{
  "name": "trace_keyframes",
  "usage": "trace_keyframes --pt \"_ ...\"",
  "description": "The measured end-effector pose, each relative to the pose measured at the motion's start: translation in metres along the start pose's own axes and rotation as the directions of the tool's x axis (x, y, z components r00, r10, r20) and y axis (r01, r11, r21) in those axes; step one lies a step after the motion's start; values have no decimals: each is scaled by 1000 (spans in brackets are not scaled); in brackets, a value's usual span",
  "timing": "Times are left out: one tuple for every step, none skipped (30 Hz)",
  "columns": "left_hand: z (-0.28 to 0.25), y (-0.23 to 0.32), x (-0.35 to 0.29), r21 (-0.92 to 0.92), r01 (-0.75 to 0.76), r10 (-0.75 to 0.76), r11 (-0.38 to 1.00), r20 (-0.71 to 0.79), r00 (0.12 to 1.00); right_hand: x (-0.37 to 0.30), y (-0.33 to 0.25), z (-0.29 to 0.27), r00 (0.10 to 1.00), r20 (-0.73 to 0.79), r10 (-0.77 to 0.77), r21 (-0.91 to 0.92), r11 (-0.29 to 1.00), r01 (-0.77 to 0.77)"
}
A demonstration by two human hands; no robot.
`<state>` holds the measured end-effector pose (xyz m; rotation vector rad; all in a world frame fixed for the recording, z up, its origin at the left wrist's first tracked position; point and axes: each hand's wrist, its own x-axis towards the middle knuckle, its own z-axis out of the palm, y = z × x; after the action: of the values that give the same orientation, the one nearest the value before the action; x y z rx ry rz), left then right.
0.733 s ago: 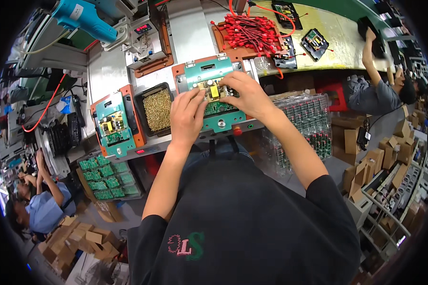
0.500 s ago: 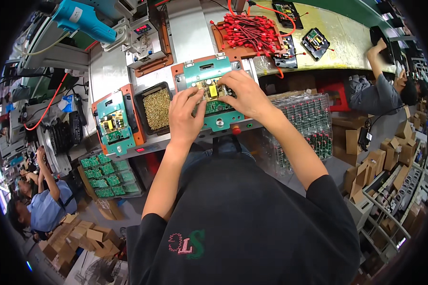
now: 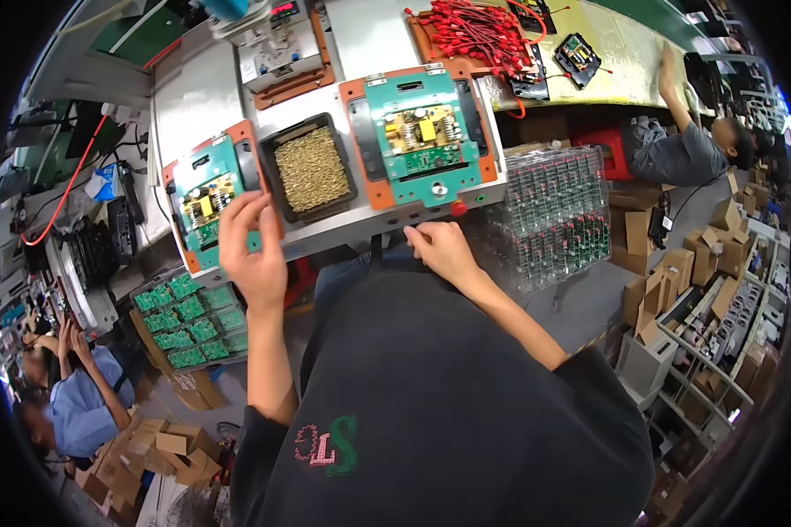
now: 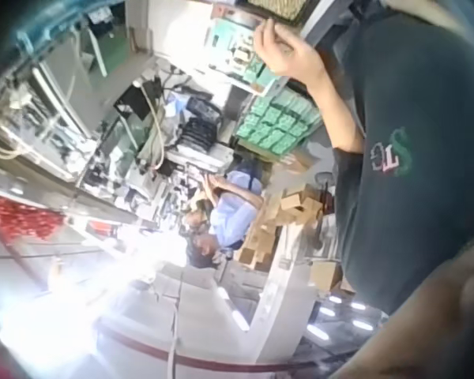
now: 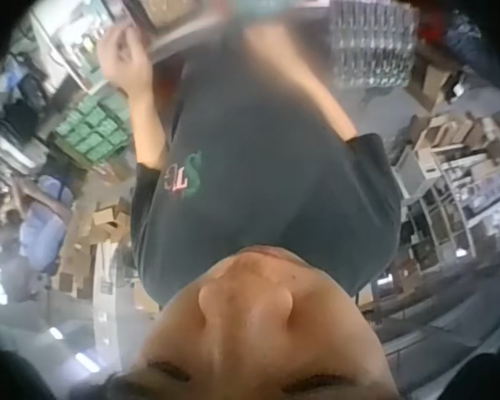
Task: Assembling electronic components and printed circuit boards into housings at a factory station.
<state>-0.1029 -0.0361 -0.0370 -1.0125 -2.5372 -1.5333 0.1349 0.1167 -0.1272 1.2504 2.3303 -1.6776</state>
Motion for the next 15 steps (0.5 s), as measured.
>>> trace_keyframes --pt "-18 -9 -2 14 -12 13 1000 -24 1000 5 7 12 999 -11 34 25 999 -34" --pt "-33 -18 -5 21 -20 21 1000 -53 998 10 18 23 997 -21 68 49 997 -67" --pt "-47 -29 -7 32 -2 4 999 -73 997 16 19 36 996 -20 89 87 992 -87" --pt "-63 -42 -11 56 19 -13 998 -97 995 14 10 43 984 -21 177 204 964 -169" --pt "-79 -52 -15 79 39 -29 996 -120 992 12 8 47 984 -45 174 285 946 -154" --pt "-90 -61 -16 101 46 -33 994 -134 990 13 13 48 988 -40 147 344 931 -125" --pt "-98 -66 -19 140 70 -52 988 -129 990 12 5 47 967 -41 253 339 914 -224" --pt "-106 -76 -23 203 20 -1 979 -92 996 10 -3 51 951 -65 301 331 906 -264" --pt "-108 -83 -26 250 -32 46 968 -51 998 7 -6 54 955 -80 286 308 918 -249" --pt "-105 -82 -26 257 -66 64 964 14 998 4 -13 57 960 -81 269 278 931 -237" --pt "-100 -80 -26 260 -101 83 960 80 993 0 -22 59 964 -84 253 250 942 -225" --pt "-96 -79 -24 283 -119 71 952 174 982 -5 -33 63 975 -75 209 229 955 -187" --pt "-90 -81 -24 293 -127 66 948 209 976 -8 -45 69 985 -64 159 211 967 -143" --pt "-85 -88 -23 277 -143 85 950 209 974 -10 -58 74 993 -53 109 194 976 -97" --pt "-82 -93 -20 258 -160 105 953 214 971 -12 -67 79 995 -32 91 164 983 -85"
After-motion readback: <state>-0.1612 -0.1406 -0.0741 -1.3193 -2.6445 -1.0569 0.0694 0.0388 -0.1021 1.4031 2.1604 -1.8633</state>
